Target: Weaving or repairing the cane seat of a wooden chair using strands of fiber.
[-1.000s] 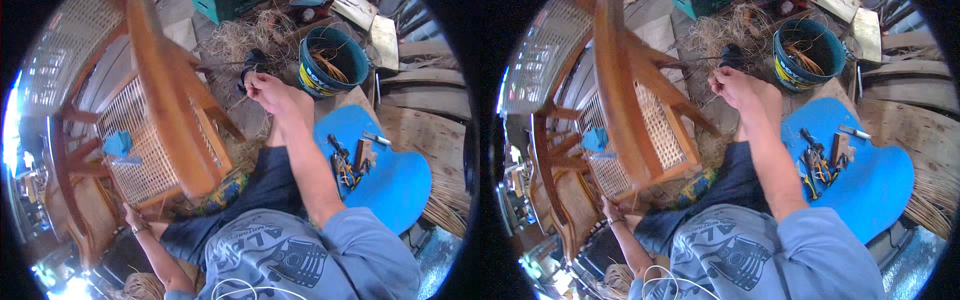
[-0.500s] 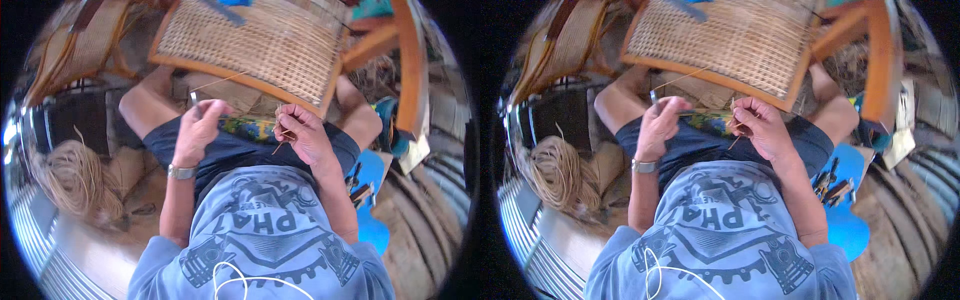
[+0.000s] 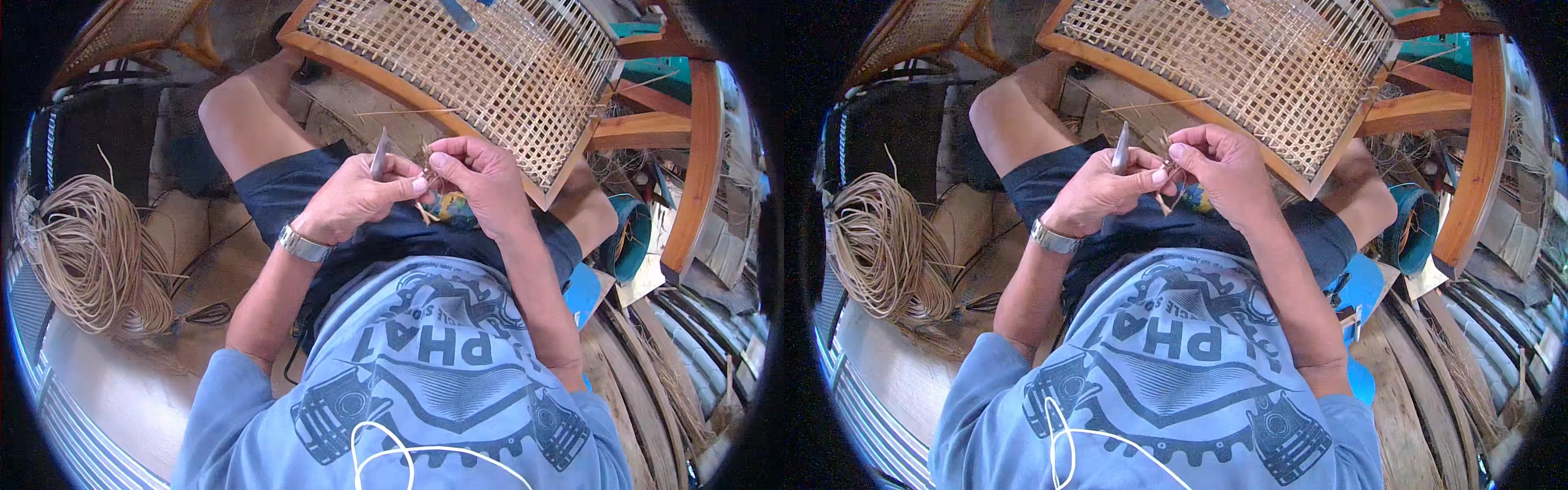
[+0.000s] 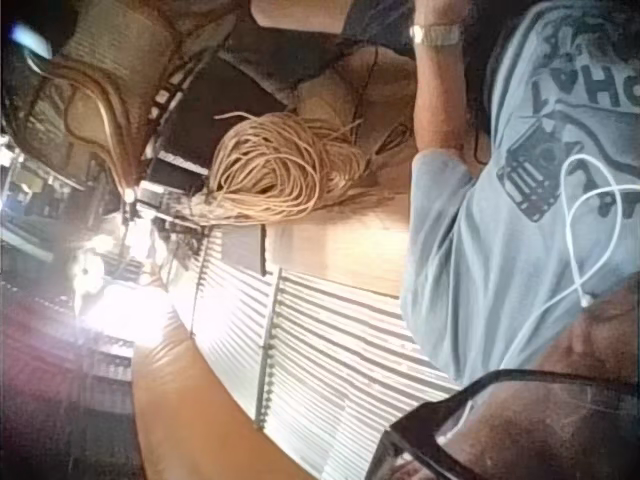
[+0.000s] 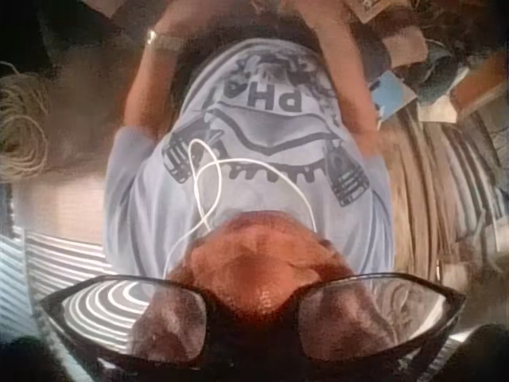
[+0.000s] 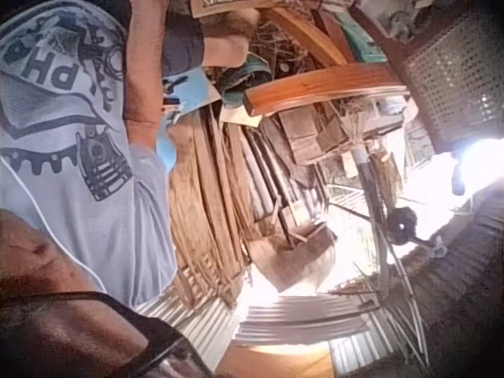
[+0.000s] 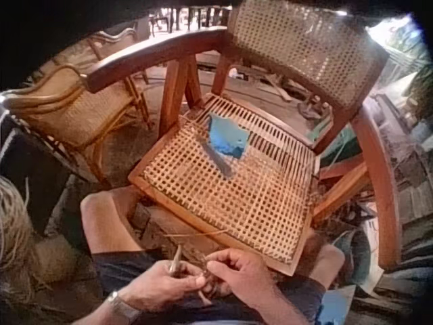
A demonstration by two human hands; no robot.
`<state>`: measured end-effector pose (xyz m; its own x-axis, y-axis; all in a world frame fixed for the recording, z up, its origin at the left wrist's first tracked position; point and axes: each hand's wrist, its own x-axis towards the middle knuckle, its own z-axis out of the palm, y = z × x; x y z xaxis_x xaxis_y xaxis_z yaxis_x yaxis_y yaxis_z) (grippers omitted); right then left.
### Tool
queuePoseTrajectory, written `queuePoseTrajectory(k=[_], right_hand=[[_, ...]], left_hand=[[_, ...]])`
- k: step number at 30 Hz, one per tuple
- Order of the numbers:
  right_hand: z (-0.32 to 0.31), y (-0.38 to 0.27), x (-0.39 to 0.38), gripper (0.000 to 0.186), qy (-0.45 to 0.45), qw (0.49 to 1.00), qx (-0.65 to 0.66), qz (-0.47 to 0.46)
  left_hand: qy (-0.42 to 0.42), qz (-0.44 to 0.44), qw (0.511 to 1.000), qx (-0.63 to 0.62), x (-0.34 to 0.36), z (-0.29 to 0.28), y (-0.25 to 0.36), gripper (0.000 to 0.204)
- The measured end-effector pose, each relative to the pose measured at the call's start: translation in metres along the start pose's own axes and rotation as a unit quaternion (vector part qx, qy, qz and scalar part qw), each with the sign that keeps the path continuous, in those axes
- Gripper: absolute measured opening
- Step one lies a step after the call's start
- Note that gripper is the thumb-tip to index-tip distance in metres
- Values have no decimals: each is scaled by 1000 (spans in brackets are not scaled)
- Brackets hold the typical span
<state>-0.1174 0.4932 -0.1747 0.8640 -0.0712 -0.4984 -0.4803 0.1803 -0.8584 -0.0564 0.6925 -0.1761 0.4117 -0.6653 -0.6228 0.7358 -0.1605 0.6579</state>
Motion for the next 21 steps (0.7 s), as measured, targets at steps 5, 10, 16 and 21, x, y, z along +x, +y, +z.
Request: queuePoseTrajectory(k=[5,10,16,21], right_hand=[[1,7,-3,21,-2,999,12,42],[2,9,-8,22,-31,998,42,24],[-2,14,-18,24,-41,998,53,18],[-7,22,-24,24,-59,994,91,29]], left_hand=[[-10,0,1000,2,-10,-4,-8,31],[-22,-12,999,-47,-15,-5,-13,27],[-11,-32,998,-56,-19,-2,-16,26],[-12,-47,994,-101,-21,2,-22,23]])
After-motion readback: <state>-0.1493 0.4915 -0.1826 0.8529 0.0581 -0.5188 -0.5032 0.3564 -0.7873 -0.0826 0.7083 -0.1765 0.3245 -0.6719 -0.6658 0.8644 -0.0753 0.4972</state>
